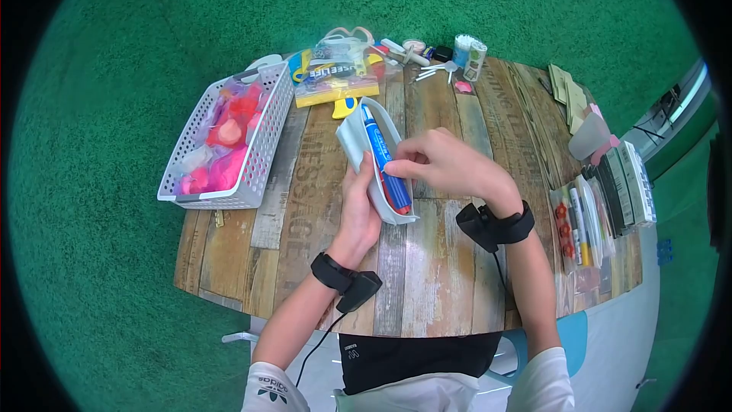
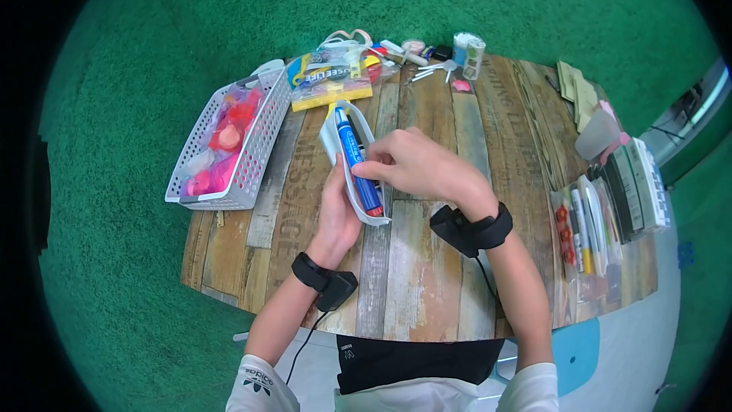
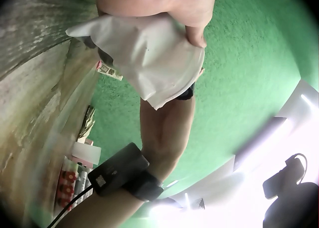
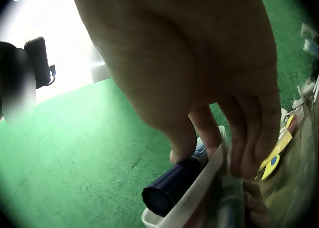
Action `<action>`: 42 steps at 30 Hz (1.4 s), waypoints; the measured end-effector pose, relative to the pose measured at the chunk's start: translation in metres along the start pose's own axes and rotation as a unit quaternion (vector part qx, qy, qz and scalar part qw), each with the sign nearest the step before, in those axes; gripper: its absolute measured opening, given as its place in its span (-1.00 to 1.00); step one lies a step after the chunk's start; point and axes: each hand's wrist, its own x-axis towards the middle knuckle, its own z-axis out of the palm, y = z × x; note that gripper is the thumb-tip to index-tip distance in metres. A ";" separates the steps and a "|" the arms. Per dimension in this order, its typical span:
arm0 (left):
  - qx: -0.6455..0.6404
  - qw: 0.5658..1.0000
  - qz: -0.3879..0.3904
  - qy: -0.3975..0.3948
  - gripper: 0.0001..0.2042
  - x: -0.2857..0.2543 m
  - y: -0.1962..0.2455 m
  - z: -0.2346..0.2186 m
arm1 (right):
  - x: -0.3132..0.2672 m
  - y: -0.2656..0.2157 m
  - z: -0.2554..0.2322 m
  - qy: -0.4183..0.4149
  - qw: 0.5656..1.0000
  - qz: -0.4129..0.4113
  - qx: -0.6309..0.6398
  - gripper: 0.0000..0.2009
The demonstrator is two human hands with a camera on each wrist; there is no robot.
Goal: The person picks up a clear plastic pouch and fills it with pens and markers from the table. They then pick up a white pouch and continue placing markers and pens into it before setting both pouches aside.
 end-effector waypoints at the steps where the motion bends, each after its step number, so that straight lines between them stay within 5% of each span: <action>1: 0.011 1.000 0.002 -0.004 -0.58 -0.001 0.000 0.000 | 0.000 -0.001 -0.001 -0.022 0.999 0.023 0.009 -0.66; 8: 0.001 1.000 -0.018 0.010 -0.55 -0.002 -0.003 0.000 | 0.000 0.002 -0.001 -0.013 0.996 0.031 0.081 -0.67; 16: -0.026 0.999 -0.036 -0.025 -0.53 -0.001 -0.002 -0.001 | -0.003 -0.006 -0.001 0.002 0.996 0.084 0.023 -0.68; 29: -0.031 0.998 -0.042 -0.023 -0.51 -0.007 0.004 0.011 | -0.002 -0.006 0.006 0.040 0.995 0.058 -0.068 -0.67; 31: -0.072 0.996 -0.049 -0.015 -0.49 -0.010 0.008 0.015 | 0.000 -0.004 0.004 0.010 0.996 0.077 0.041 -0.68; 42: -0.049 0.998 -0.025 -0.016 -0.49 -0.003 0.001 0.003 | 0.003 0.001 0.019 0.093 0.988 0.059 0.107 -0.66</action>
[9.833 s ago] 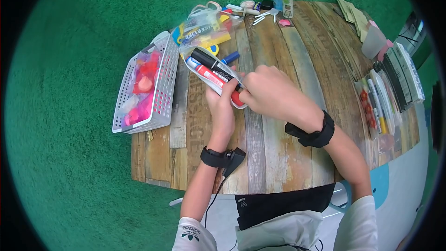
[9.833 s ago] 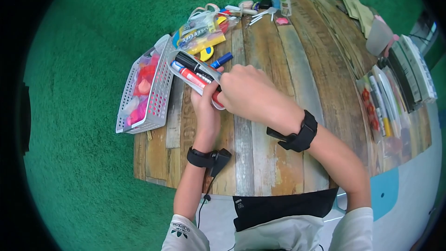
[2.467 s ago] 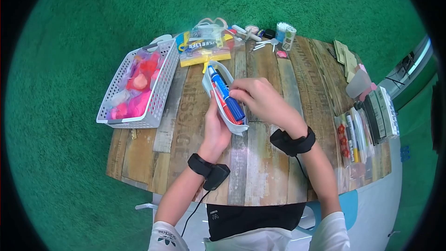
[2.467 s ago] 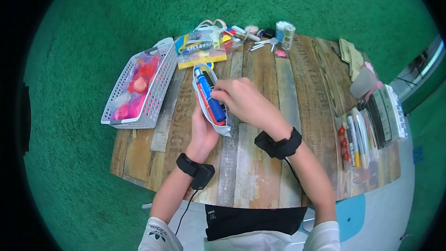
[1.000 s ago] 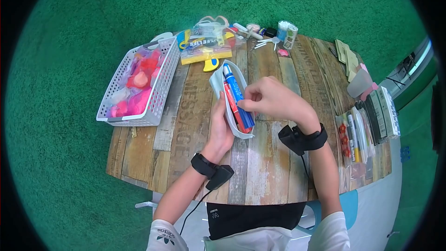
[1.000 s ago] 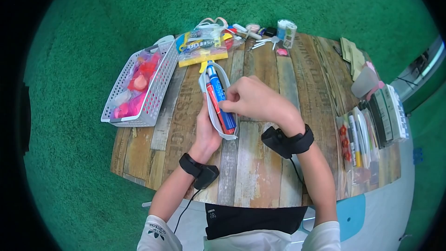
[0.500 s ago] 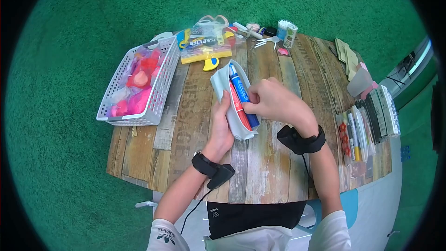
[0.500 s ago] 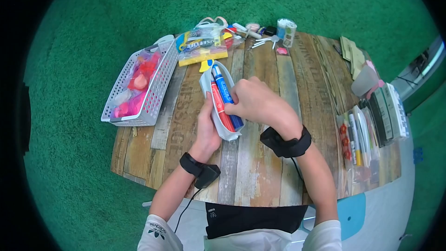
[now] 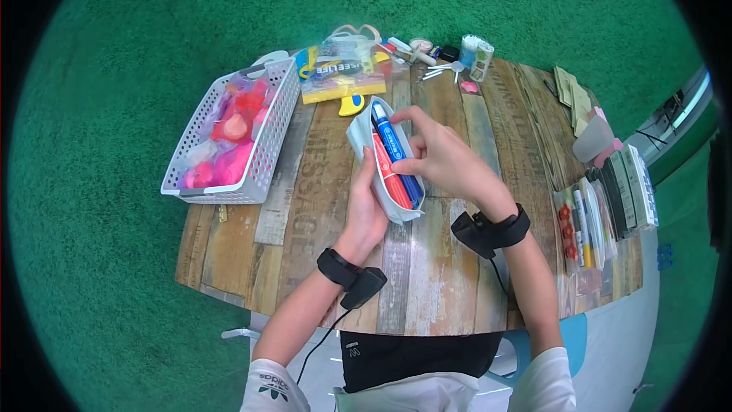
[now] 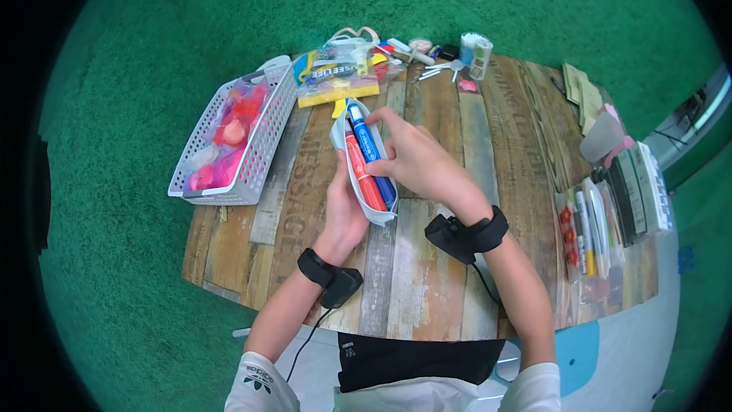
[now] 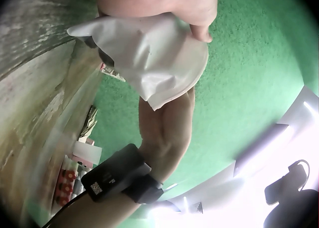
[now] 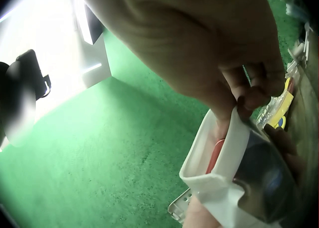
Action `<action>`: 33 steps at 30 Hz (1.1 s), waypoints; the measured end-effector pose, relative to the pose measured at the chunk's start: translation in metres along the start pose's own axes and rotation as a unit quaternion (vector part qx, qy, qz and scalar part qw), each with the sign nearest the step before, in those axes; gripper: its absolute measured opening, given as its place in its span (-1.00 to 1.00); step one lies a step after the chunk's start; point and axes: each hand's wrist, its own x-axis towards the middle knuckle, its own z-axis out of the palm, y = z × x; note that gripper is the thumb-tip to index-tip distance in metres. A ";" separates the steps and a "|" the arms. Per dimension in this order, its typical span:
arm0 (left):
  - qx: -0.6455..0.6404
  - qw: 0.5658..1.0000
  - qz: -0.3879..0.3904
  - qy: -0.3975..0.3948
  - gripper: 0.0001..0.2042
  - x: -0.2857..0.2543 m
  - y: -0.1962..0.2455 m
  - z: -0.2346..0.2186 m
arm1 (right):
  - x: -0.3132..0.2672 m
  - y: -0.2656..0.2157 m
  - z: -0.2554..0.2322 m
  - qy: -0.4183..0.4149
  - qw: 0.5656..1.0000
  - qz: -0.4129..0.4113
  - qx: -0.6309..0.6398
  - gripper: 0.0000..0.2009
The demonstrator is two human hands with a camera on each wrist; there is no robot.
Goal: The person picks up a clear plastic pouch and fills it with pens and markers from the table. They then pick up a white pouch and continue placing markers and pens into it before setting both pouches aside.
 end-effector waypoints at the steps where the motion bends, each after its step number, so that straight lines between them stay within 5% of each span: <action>1: -0.001 1.000 0.000 0.007 -0.50 0.000 -0.001 -0.001 | 0.000 -0.002 0.000 0.000 1.000 0.005 -0.012 -0.67; 10: 0.049 0.998 -0.026 -0.015 -0.57 -0.005 -0.003 0.005 | 0.014 0.014 0.007 0.217 0.976 -0.031 0.021 -0.70; 14: 0.053 0.997 -0.035 -0.051 -0.58 -0.006 -0.005 0.000 | 0.015 0.022 -0.007 0.153 0.982 -0.043 0.101 -0.76; 16: 0.040 0.995 -0.055 -0.070 -0.58 -0.007 -0.005 -0.001 | 0.010 0.013 -0.017 0.033 0.977 0.033 0.207 -0.76; 23: 0.052 0.995 -0.049 -0.075 -0.60 -0.012 -0.002 0.010 | 0.011 0.016 -0.017 0.065 0.988 0.006 0.137 -0.84; 28: 0.021 0.994 -0.095 -0.051 -0.63 -0.011 -0.008 0.009 | 0.011 0.014 -0.015 0.109 0.993 -0.018 -0.032 -0.83; 33: -0.070 0.992 -0.094 -0.047 -0.63 -0.011 -0.003 0.015 | 0.006 0.008 -0.006 0.163 0.986 -0.033 -0.005 -0.79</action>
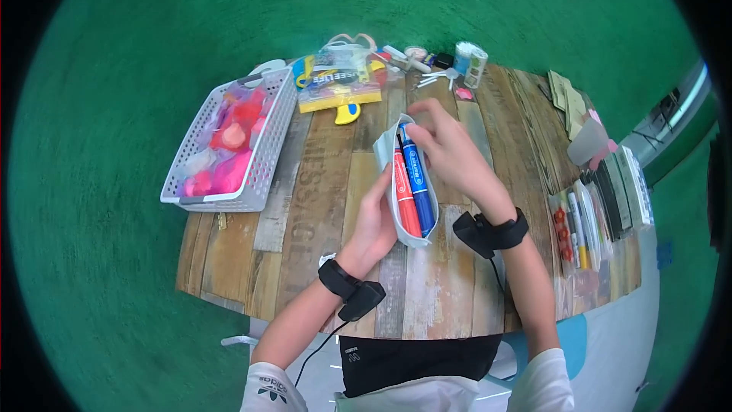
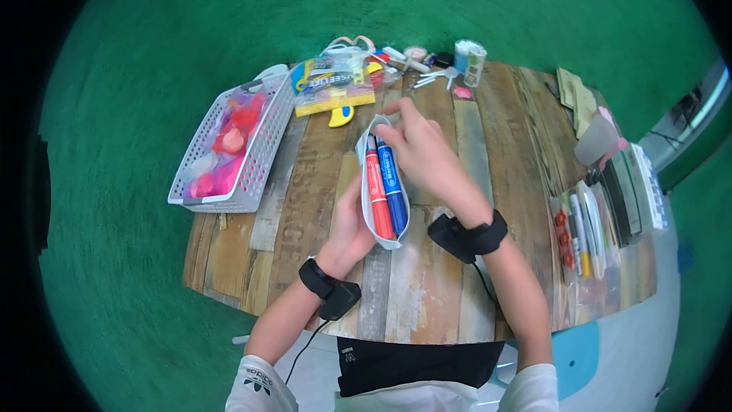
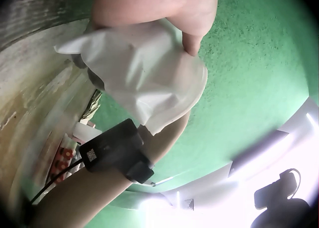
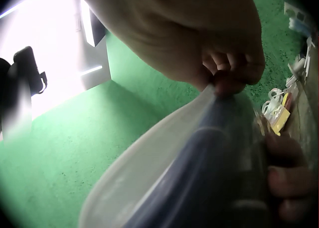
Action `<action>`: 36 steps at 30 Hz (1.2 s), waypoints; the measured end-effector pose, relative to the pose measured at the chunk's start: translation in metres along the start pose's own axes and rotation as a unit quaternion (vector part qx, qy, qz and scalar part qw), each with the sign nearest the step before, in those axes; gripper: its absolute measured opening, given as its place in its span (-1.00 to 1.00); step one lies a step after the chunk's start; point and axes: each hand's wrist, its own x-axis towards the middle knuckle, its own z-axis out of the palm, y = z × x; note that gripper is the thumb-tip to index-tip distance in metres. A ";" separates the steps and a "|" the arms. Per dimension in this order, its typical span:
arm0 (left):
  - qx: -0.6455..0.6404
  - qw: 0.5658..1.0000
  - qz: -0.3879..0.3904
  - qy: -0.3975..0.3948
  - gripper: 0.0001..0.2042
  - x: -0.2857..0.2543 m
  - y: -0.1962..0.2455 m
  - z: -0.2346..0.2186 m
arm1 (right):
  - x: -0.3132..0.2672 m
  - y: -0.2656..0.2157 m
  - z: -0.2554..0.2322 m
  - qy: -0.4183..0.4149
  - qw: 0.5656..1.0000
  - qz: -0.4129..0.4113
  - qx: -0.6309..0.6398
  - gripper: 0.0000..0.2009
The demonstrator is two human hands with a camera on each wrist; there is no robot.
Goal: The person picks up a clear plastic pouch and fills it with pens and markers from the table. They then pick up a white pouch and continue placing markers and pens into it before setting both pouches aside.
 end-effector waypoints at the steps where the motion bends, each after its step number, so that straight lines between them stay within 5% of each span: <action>1: -0.022 1.000 0.012 -0.017 -0.62 0.000 0.003 0.000 | -0.002 -0.002 0.001 0.017 1.000 0.003 0.016 -0.74; 2: -0.026 0.999 0.021 -0.017 -0.62 0.001 0.004 0.000 | -0.003 -0.005 -0.003 0.009 1.000 -0.004 0.014 -0.74; 4: -0.070 0.997 0.030 -0.015 -0.61 0.003 0.006 0.000 | -0.006 -0.015 -0.018 -0.200 0.956 0.060 -0.205 -0.62; 8: -0.044 0.998 0.048 -0.022 -0.58 0.006 0.005 -0.007 | -0.034 -0.028 -0.021 -0.275 0.927 0.086 -0.240 -0.53; 11: -0.043 0.998 0.031 -0.031 -0.57 0.001 -0.005 -0.005 | -0.063 -0.022 -0.029 -0.169 0.973 0.002 -0.157 -0.43; 14: -0.001 1.000 0.010 -0.024 -0.56 -0.010 -0.011 0.013 | -0.090 -0.040 -0.036 -0.131 0.985 0.006 -0.113 -0.47; 20: 0.044 0.995 -0.027 -0.088 -0.53 -0.022 -0.027 0.029 | -0.127 -0.039 -0.051 -0.043 0.985 0.146 -0.079 -0.51; 22: 0.138 0.982 -0.078 -0.100 -0.52 -0.026 -0.032 0.032 | -0.145 -0.017 -0.058 0.029 0.994 0.096 -0.051 -0.53; 30: 0.259 0.917 -0.227 -0.202 -0.58 -0.037 -0.076 0.043 | -0.207 0.008 -0.115 0.117 0.956 0.151 -0.224 -0.65; 33: 0.263 0.908 -0.248 -0.212 -0.53 -0.032 -0.110 0.059 | -0.231 0.016 -0.114 0.253 0.910 0.141 -0.296 -0.67; 36: 0.254 0.905 -0.262 -0.219 -0.50 -0.029 -0.136 0.077 | -0.241 0.031 -0.115 0.296 0.890 0.086 -0.336 -0.70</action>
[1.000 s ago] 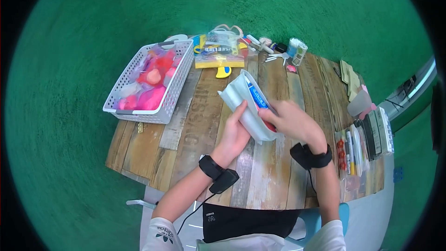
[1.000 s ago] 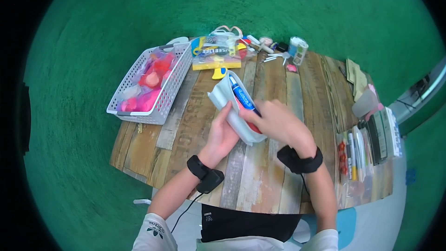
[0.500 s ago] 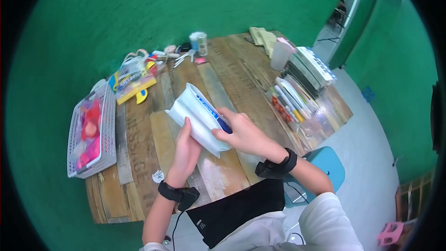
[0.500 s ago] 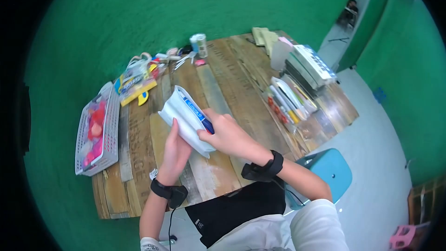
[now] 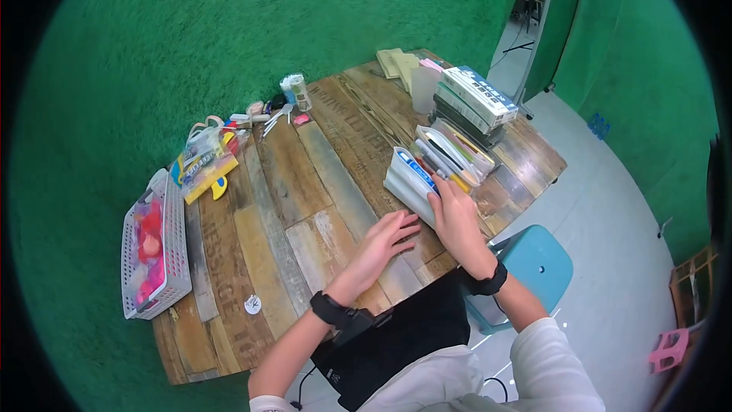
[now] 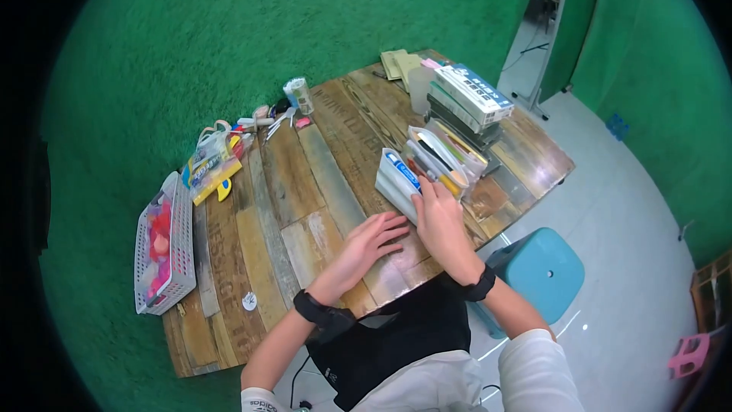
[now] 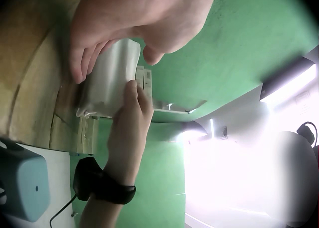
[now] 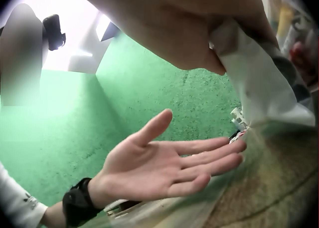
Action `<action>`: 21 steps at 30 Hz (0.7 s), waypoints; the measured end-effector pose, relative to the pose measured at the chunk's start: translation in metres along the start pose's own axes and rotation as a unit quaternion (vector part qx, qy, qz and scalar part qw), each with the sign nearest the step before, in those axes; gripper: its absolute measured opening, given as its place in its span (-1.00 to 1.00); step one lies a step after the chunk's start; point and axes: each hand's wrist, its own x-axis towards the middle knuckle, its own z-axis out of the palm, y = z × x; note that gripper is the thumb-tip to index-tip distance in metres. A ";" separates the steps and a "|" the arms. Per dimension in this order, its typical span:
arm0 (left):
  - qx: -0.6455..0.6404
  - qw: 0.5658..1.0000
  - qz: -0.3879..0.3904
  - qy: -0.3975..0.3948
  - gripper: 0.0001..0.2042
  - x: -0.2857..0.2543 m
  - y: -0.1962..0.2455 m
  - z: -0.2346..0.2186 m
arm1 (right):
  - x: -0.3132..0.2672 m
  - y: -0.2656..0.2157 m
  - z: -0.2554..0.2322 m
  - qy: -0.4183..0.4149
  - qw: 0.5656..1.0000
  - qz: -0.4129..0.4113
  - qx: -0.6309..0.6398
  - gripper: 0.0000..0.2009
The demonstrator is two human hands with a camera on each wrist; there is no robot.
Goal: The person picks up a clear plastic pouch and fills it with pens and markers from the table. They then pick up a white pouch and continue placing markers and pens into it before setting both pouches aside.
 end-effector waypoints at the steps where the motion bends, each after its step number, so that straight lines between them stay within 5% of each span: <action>1: -0.003 1.000 0.005 0.001 -0.51 0.006 -0.002 0.003 | -0.003 0.000 -0.002 -0.013 1.000 0.016 -0.008 -0.68; 5: -0.002 1.000 0.005 0.007 -0.52 0.025 -0.009 0.016 | -0.008 0.007 -0.004 0.042 0.999 -0.027 -0.001 -0.67; 10: 0.057 0.998 0.024 0.019 -0.54 0.033 -0.006 0.027 | -0.007 0.010 -0.016 0.058 0.998 0.021 -0.029 -0.67; 14: 0.091 0.994 0.035 0.041 -0.56 0.035 -0.006 0.028 | -0.002 0.016 -0.028 0.102 0.981 -0.075 -0.147 -0.74; 21: 0.067 0.996 0.039 0.040 -0.58 0.029 -0.008 0.024 | 0.000 0.023 -0.024 0.078 0.990 -0.048 -0.108 -0.77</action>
